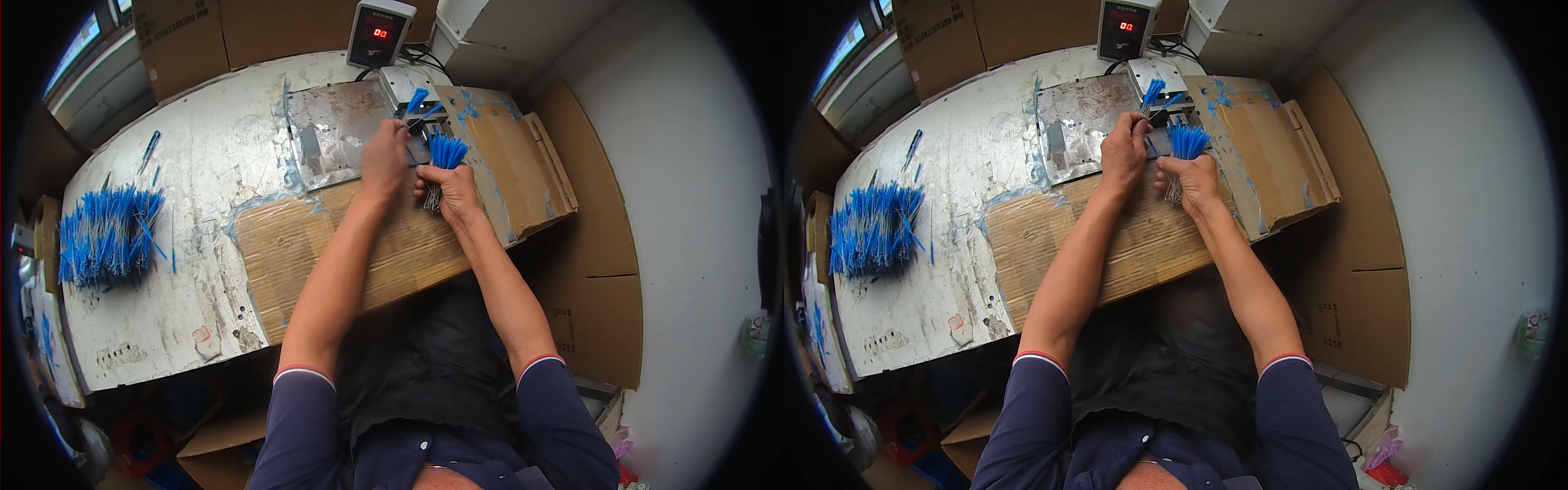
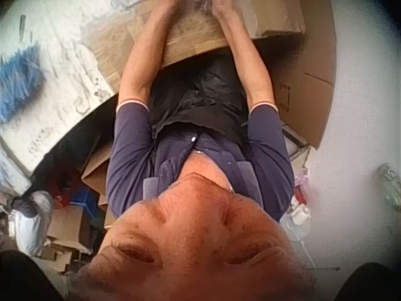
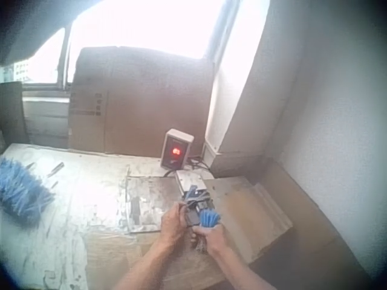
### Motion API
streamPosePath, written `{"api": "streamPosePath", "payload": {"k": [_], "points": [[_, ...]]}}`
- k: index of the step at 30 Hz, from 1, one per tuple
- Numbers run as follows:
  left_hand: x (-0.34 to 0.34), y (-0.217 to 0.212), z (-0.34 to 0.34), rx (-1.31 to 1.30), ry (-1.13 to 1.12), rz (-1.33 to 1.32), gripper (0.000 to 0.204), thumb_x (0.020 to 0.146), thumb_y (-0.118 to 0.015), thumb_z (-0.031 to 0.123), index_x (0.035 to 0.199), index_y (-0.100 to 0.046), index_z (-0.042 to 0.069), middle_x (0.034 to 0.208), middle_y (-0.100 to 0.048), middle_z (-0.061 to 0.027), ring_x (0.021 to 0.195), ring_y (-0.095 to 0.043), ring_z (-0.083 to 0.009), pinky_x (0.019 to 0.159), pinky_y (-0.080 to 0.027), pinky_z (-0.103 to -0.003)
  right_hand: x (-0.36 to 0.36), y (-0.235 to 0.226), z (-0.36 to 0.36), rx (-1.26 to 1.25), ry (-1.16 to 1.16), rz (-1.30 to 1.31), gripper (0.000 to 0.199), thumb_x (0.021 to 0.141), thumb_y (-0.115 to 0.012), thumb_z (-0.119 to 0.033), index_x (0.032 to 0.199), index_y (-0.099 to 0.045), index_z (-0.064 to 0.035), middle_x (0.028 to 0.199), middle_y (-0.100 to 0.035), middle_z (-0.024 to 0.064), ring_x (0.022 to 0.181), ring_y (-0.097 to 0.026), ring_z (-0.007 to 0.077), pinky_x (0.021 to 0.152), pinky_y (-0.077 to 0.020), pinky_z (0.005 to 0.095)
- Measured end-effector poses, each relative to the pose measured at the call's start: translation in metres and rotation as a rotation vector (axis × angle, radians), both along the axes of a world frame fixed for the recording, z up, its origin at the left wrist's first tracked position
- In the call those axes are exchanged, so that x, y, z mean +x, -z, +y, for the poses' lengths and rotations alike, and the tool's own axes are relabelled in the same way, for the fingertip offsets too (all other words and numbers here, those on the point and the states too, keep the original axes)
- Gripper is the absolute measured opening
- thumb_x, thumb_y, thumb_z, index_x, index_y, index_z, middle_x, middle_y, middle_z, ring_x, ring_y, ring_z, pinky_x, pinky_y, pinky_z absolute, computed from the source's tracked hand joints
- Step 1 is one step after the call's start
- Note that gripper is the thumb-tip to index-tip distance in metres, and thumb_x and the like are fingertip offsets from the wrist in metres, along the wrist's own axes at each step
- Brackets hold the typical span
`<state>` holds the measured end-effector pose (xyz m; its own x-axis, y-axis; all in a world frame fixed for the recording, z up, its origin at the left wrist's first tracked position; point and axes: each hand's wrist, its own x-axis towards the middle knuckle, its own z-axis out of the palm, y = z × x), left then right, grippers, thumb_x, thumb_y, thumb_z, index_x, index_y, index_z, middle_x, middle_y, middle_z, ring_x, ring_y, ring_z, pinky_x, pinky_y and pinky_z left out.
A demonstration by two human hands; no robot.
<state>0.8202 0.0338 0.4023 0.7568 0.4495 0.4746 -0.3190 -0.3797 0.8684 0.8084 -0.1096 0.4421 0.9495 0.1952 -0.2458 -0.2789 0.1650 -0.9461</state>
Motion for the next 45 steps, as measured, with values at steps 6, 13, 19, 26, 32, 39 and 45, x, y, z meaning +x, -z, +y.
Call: {"api": "streamPosePath", "payload": {"k": [6,13,19,26,32,39,45], "points": [[-0.002,-0.006,0.002,-0.039,-0.206,0.059,0.015,0.107,-0.052,0.021,0.108,-0.056,0.007,0.084,-0.074,-0.005,0.064,-0.068,-0.0192,0.062,-0.052,-0.034,0.026,0.0,-0.002,-0.112,0.156,-0.063,0.015,0.081,-0.075,0.005,0.081,-0.061,-0.0001,0.073,-0.066,0.0107,0.058,-0.066,0.0175,0.047,-0.0574,0.0304],[-0.002,-0.007,0.006,0.012,-0.301,0.018,0.017,0.108,-0.05,0.024,0.109,-0.056,0.007,0.091,-0.076,-0.0064,0.076,-0.073,-0.0253,0.068,-0.053,-0.039,0.037,0.005,0.012,-0.114,0.262,-0.136,0.013,0.079,-0.074,0.004,0.078,-0.062,0.0006,0.071,-0.067,0.0116,0.054,-0.067,0.0197,0.046,-0.0594,0.0317],[-0.002,-0.007,0.006,0.115,-0.384,-0.004,0.017,0.106,-0.053,0.024,0.106,-0.059,0.008,0.094,-0.073,-0.0133,0.085,-0.069,-0.0355,0.072,-0.052,-0.045,0.037,0.004,0.016,-0.14,0.276,-0.107,0.012,0.08,-0.075,0.005,0.08,-0.062,0.002,0.071,-0.067,0.0118,0.054,-0.066,0.0195,0.046,-0.06,0.0318],[-0.003,-0.004,0.004,0.304,-0.358,0.025,0.009,0.094,-0.063,0.014,0.098,-0.061,0.007,0.087,-0.069,-0.0131,0.083,-0.065,-0.0357,0.075,-0.047,-0.048,0.038,0.005,0.005,-0.02,0.195,-0.082,0.01,0.083,-0.075,0.0,0.084,-0.066,0.0022,0.076,-0.069,0.0116,0.061,-0.07,0.0212,0.052,-0.0614,0.0349],[-0.002,0.0,0.004,0.469,-0.267,0.051,0.01,0.096,-0.062,0.015,0.098,-0.059,0.006,0.081,-0.066,-0.0145,0.079,-0.063,-0.0344,0.074,-0.045,-0.047,0.03,0.001,-0.005,0.137,0.178,-0.005,0.009,0.083,-0.075,0.001,0.087,-0.067,0.0025,0.076,-0.068,0.011,0.061,-0.069,0.0218,0.054,-0.0631,0.0373],[-0.001,0.002,0.005,0.49,-0.229,0.06,0.008,0.096,-0.06,0.013,0.096,-0.058,0.005,0.083,-0.066,-0.0153,0.08,-0.063,-0.0353,0.073,-0.046,-0.048,0.026,0.004,-0.007,0.053,0.209,-0.01,0.012,0.083,-0.076,0.003,0.087,-0.065,0.005,0.076,-0.067,0.0122,0.063,-0.069,0.0231,0.055,-0.0626,0.0383],[-0.003,0.003,0.007,0.548,-0.156,0.066,0.004,0.093,-0.058,0.007,0.095,-0.059,0.004,0.086,-0.066,-0.0166,0.082,-0.064,-0.0355,0.074,-0.05,-0.047,0.018,-0.002,-0.006,0.102,0.173,0.011,0.011,0.084,-0.075,0.001,0.087,-0.066,0.0063,0.075,-0.066,0.0125,0.063,-0.068,0.023,0.055,-0.0602,0.0375]]}}
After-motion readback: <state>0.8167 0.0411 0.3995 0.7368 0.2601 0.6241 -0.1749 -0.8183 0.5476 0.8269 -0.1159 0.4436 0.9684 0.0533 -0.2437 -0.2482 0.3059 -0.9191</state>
